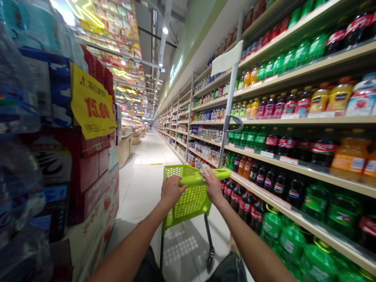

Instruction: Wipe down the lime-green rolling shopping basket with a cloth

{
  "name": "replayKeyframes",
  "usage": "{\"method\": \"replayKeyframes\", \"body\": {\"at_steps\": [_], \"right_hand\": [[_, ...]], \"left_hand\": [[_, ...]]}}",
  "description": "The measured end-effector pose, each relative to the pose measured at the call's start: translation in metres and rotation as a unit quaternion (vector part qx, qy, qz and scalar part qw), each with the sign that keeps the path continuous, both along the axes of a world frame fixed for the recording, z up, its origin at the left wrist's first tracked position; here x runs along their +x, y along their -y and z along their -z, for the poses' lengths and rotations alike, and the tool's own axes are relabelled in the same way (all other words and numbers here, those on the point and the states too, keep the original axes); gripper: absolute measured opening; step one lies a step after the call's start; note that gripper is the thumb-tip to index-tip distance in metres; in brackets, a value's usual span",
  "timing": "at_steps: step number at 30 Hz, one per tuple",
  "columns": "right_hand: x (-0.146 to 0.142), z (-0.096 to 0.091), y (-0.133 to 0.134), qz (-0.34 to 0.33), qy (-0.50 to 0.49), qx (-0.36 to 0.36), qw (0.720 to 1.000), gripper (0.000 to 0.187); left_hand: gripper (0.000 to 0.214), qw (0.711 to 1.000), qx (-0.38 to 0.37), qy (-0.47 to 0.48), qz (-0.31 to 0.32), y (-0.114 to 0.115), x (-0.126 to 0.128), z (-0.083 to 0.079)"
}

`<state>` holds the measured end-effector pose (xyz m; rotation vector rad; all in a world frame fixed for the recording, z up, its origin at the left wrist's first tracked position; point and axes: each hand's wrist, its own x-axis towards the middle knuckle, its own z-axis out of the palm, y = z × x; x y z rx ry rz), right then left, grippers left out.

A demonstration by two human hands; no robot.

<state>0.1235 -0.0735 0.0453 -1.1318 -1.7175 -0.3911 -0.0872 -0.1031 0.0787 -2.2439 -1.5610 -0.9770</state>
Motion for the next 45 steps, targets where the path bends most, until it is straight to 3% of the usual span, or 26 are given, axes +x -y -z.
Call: {"method": "replayKeyframes", "body": {"at_steps": [3,5,8,13,18,22,25,28,31,37,41,45], "right_hand": [[-0.022,0.004,0.005,-0.066,0.049,0.014,0.997,0.048],[-0.023,0.004,0.004,-0.074,0.053,0.016,0.996,0.049],[-0.001,0.002,-0.003,-0.050,0.028,0.006,0.998,0.047],[0.039,-0.003,-0.008,-0.003,-0.023,-0.013,1.000,0.045],[0.027,-0.005,0.019,-0.017,-0.012,-0.028,0.999,0.049],[0.021,-0.008,0.046,-0.046,0.023,-0.024,0.998,0.048],[0.036,-0.014,0.054,-0.006,0.030,-0.044,0.999,0.044],[0.047,-0.021,0.056,0.070,0.021,-0.072,0.995,0.041],[0.037,-0.023,0.057,0.106,0.045,-0.064,0.991,0.035],[0.000,-0.006,0.061,0.120,0.132,0.011,0.984,0.027],[0.019,0.005,0.063,0.077,0.169,0.061,0.981,0.028],[0.037,0.011,0.052,0.116,0.105,0.060,0.986,0.030]], "left_hand": [[0.029,1.000,-0.002,-0.005,-0.013,0.004,0.013,-0.001],[0.029,1.000,-0.006,-0.005,-0.022,0.008,0.022,-0.002],[0.029,1.000,-0.010,-0.010,0.001,0.014,0.033,-0.002],[0.043,0.992,-0.071,0.010,0.108,0.008,0.039,0.000],[0.072,0.975,-0.197,0.014,0.106,-0.004,0.048,0.012],[0.077,0.975,-0.184,-0.013,0.121,0.001,0.062,0.019],[0.070,0.975,-0.155,-0.024,0.157,0.002,0.060,0.020],[0.070,0.973,-0.193,-0.020,0.124,-0.005,0.053,0.024],[0.077,0.970,-0.229,-0.034,0.071,-0.010,0.054,0.032],[0.076,0.974,-0.194,-0.082,0.086,-0.005,0.061,0.039],[0.069,0.977,-0.186,-0.073,0.073,-0.008,0.048,0.043],[0.072,0.967,-0.235,-0.082,0.061,-0.013,0.050,0.047]]}}
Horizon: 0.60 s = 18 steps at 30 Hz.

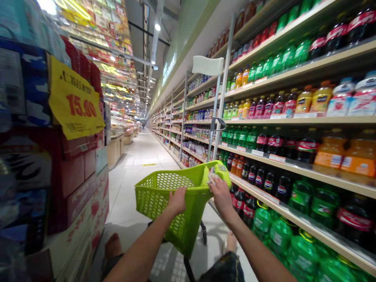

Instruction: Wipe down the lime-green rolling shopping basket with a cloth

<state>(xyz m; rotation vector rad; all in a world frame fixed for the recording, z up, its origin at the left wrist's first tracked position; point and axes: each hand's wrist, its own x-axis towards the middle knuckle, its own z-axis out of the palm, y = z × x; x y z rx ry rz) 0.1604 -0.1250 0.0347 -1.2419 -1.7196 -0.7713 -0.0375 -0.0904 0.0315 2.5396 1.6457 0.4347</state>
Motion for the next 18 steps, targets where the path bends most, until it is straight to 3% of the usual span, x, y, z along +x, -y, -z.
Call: {"method": "replayKeyframes", "body": {"at_steps": [3,7,10,12,14,16,18], "right_hand": [[-0.018,0.020,-0.018,0.007,-0.014,-0.018,1.000,0.027],[-0.035,0.049,-0.034,-0.069,0.051,-0.032,0.996,0.027],[0.002,0.038,-0.027,-0.059,0.019,-0.020,0.998,0.033],[0.037,0.024,-0.017,0.000,-0.038,0.000,0.999,0.040],[0.059,0.021,-0.008,0.043,-0.074,0.015,0.996,0.046],[0.058,0.040,-0.002,0.041,-0.068,0.020,0.997,0.048],[0.039,0.077,0.003,-0.001,-0.023,0.014,1.000,0.046]], "left_hand": [[0.077,0.999,-0.018,-0.008,0.026,0.000,0.010,0.003],[0.079,0.998,-0.021,-0.037,0.037,-0.001,0.008,0.013],[0.080,0.998,-0.010,-0.057,0.014,-0.002,-0.001,0.021],[0.082,0.998,-0.006,-0.058,0.010,-0.001,-0.003,0.023],[0.082,0.998,-0.011,-0.054,0.007,0.001,-0.001,0.024],[0.081,0.998,-0.014,-0.052,0.013,0.003,0.002,0.023],[0.081,0.998,-0.012,-0.053,0.026,0.004,0.003,0.022]]}}
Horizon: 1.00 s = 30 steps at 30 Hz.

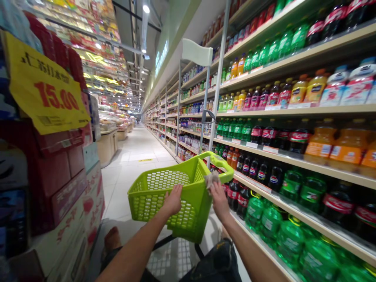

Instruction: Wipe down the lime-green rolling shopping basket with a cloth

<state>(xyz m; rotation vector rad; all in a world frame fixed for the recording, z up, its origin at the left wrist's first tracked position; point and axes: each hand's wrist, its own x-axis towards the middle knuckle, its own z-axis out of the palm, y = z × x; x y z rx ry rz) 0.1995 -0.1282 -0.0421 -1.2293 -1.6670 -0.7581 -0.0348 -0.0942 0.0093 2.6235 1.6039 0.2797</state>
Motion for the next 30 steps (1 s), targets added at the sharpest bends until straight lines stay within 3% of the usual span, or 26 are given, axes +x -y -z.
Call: {"method": "replayKeyframes", "body": {"at_steps": [2,4,6,10,12,14,17,19,21,24,26,28,30], "right_hand": [[-0.020,0.037,0.004,-0.051,0.067,-0.002,0.996,0.040],[-0.027,0.054,0.007,-0.069,0.088,0.003,0.994,0.037],[-0.015,0.043,0.006,-0.058,0.071,0.011,0.996,0.037],[0.022,-0.018,-0.003,0.015,-0.015,0.027,0.999,0.041],[0.025,-0.026,-0.006,0.027,-0.030,0.019,0.999,0.043],[0.016,-0.005,-0.004,0.005,-0.004,0.000,1.000,0.045],[0.002,0.044,0.002,-0.042,0.060,-0.032,0.997,0.044],[0.002,0.056,0.003,-0.060,0.087,-0.034,0.994,0.043],[0.009,0.038,0.000,-0.048,0.083,-0.011,0.995,0.042],[0.018,-0.014,-0.011,0.012,0.032,0.035,0.999,0.042],[0.010,-0.036,-0.022,0.025,0.035,0.033,0.999,0.040],[-0.011,-0.037,-0.033,0.012,0.073,0.009,0.997,0.037],[-0.043,-0.027,-0.043,-0.016,0.127,-0.030,0.991,0.034]], "left_hand": [[0.082,1.000,0.003,0.000,0.010,0.000,-0.002,0.001],[0.085,1.000,0.004,0.001,0.011,-0.002,-0.004,0.004],[0.087,1.000,0.007,0.004,0.005,-0.003,-0.006,0.007],[0.086,1.000,0.011,0.015,-0.004,-0.002,-0.005,0.007],[0.084,1.000,0.009,0.015,-0.001,-0.002,-0.008,0.007],[0.081,1.000,0.010,0.009,-0.025,-0.002,-0.015,0.009],[0.079,0.996,0.037,-0.006,-0.079,-0.004,-0.028,0.019],[0.080,0.995,0.051,-0.016,-0.086,-0.006,-0.034,0.024],[0.080,0.995,0.047,-0.023,-0.087,-0.007,-0.036,0.026],[0.078,0.996,0.030,-0.024,-0.077,-0.005,-0.037,0.021],[0.075,0.998,0.022,-0.016,-0.061,-0.004,-0.037,0.015],[0.072,0.999,0.014,-0.004,-0.049,-0.003,-0.038,0.010],[0.070,0.999,0.014,0.007,-0.038,-0.003,-0.039,0.009]]}}
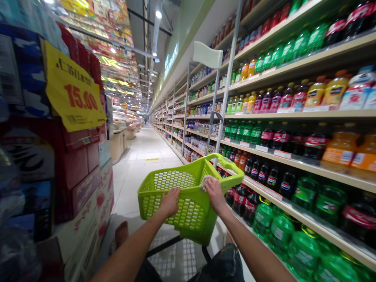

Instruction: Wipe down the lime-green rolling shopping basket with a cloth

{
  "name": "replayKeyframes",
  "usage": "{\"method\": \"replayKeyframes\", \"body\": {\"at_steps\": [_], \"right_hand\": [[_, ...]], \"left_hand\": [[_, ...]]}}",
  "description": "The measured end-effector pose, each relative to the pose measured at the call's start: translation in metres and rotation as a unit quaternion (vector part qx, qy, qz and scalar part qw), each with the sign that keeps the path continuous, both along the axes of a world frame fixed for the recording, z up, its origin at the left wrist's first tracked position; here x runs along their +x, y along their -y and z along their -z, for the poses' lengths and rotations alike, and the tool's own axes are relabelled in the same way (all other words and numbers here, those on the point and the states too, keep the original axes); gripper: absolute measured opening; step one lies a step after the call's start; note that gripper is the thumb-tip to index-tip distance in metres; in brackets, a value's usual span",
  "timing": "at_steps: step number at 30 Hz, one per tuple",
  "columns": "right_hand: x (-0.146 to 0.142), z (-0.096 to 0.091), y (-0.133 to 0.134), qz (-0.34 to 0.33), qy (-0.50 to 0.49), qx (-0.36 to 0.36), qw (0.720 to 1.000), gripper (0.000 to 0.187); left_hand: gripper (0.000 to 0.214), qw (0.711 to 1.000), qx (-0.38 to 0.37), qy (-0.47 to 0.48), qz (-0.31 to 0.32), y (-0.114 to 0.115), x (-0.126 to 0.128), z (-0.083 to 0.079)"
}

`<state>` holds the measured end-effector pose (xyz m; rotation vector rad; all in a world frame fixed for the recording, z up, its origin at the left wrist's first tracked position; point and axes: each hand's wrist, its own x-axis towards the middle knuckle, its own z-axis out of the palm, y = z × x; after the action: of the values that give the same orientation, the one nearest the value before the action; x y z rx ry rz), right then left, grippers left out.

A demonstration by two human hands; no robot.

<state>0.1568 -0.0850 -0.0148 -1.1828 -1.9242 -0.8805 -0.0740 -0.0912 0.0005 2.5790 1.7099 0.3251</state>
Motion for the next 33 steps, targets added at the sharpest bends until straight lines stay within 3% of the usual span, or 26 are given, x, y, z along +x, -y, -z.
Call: {"method": "replayKeyframes", "body": {"at_steps": [4,8,11,13,17,19,21,24,27,29,33], "right_hand": [[-0.041,0.006,-0.010,-0.047,0.098,-0.094,0.990,0.026],[-0.006,-0.024,0.000,0.014,0.078,-0.135,0.988,0.025],[0.013,-0.037,0.007,0.081,0.022,-0.139,0.987,0.026],[-0.005,-0.031,0.005,0.068,0.008,-0.160,0.985,0.024],[-0.080,-0.002,-0.008,-0.025,0.041,-0.197,0.979,0.025],[-0.097,0.006,-0.009,-0.044,0.045,-0.197,0.978,0.029],[-0.085,0.005,-0.007,-0.036,0.041,-0.203,0.978,0.033],[-0.041,-0.008,-0.004,0.011,0.020,-0.223,0.975,0.033],[-0.027,-0.015,-0.004,0.044,-0.015,-0.224,0.973,0.031],[-0.053,-0.008,-0.006,0.020,-0.021,-0.230,0.973,0.030],[-0.154,0.023,-0.009,-0.098,-0.009,-0.220,0.970,0.032]], "left_hand": [[0.069,1.000,0.012,0.001,0.014,-0.005,-0.009,0.004],[0.070,0.996,-0.002,-0.009,-0.088,-0.010,-0.027,0.012],[0.073,0.995,-0.004,-0.012,-0.099,-0.010,-0.034,0.016],[0.072,0.996,-0.006,-0.011,-0.094,-0.007,-0.032,0.017],[0.074,0.999,0.008,-0.019,-0.046,-0.001,-0.029,0.020],[0.075,0.999,0.010,-0.020,-0.046,0.000,-0.034,0.022],[0.073,0.995,-0.003,-0.009,-0.102,0.000,-0.046,0.024],[0.070,0.981,-0.033,0.018,-0.192,-0.001,-0.067,0.027],[0.070,0.981,-0.041,0.030,-0.186,0.000,-0.079,0.029],[0.071,0.984,-0.042,0.032,-0.168,0.001,-0.080,0.029],[0.073,0.991,-0.043,0.027,-0.127,0.003,-0.081,0.031]]}}
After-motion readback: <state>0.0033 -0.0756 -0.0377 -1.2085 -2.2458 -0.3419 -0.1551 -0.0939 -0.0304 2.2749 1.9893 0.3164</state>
